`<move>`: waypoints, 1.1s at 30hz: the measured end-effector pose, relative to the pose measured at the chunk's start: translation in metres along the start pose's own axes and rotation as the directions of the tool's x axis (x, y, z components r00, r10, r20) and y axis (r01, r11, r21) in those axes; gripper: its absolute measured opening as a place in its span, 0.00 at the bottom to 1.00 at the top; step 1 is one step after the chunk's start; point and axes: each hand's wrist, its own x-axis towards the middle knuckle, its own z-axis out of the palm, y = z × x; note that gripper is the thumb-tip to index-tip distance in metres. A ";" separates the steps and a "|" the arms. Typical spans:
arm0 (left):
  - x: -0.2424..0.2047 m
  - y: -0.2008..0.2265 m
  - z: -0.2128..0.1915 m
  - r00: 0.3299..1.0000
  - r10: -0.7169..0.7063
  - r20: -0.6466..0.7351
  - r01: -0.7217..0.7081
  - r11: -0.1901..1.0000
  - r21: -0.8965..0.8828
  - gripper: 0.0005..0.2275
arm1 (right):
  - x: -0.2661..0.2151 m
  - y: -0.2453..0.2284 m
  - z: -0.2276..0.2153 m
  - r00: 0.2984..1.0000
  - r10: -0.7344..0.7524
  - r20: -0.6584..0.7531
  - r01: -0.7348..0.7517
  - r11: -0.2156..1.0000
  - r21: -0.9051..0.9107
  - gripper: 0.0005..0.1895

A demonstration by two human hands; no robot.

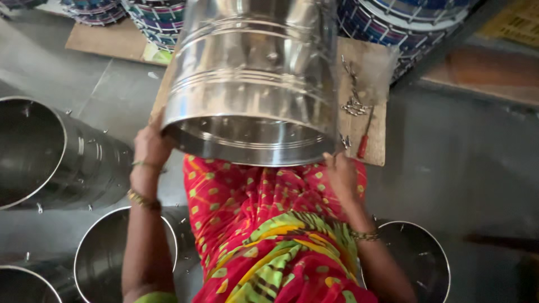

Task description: The person sits on the floor and assembles a large cylindrical metal container. They insert small metal clips into pre-drilled holes along the container's rim and use a pair of pliers to crimp and secure each clip in place.

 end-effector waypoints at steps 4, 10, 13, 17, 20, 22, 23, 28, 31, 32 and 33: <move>-0.029 0.069 -0.093 0.993 -0.042 0.111 0.075 0.947 -0.312 0.34 | -0.014 -0.024 -0.005 0.999 -0.023 -0.047 0.030 0.988 0.151 0.19; -0.023 0.183 -0.188 0.897 0.442 0.000 -0.400 0.813 -0.422 0.43 | -0.022 -0.032 0.012 0.998 -0.055 0.012 0.044 0.888 0.458 0.14; -0.005 0.235 -0.195 0.838 0.538 0.094 -0.496 0.821 -0.284 0.42 | -0.021 -0.022 0.029 0.992 -0.066 0.105 0.010 0.887 0.462 0.17; 0.013 0.282 -0.176 0.862 0.496 0.101 -0.494 0.868 -0.044 0.44 | -0.029 0.010 0.040 0.985 -0.090 0.149 0.006 0.875 0.484 0.15; 0.018 0.289 -0.177 0.871 0.480 0.101 -0.480 0.877 -0.023 0.44 | -0.016 0.056 0.033 0.996 -0.057 0.075 0.018 0.897 0.441 0.16; 0.017 0.290 -0.176 0.875 0.474 0.093 -0.476 0.879 -0.002 0.43 | 0.009 0.087 0.025 0.959 0.219 0.178 -0.267 0.909 0.321 0.17; 0.017 0.289 -0.175 0.876 0.474 0.087 -0.476 0.880 -0.003 0.43 | 0.023 0.101 0.021 0.836 0.467 0.287 -0.526 0.832 0.177 0.17; 0.016 0.286 -0.174 0.883 0.468 0.040 -0.467 0.884 -0.022 0.40 | 0.077 0.132 0.009 0.988 0.116 -0.102 -0.091 0.972 0.217 0.14; 0.015 0.287 -0.174 0.897 0.441 0.023 -0.439 0.896 -0.068 0.37 | 0.103 0.124 0.027 0.985 0.174 0.013 -0.174 0.985 -0.008 0.12; 0.015 0.287 -0.174 0.898 0.439 0.018 -0.436 0.897 -0.074 0.36 | 0.109 0.122 0.033 0.980 0.192 0.047 -0.187 0.977 -0.099 0.10; 0.014 0.287 -0.174 0.900 0.435 0.014 -0.432 0.898 -0.081 0.36 | 0.113 0.119 0.040 0.974 0.212 0.079 -0.194 0.962 -0.190 0.09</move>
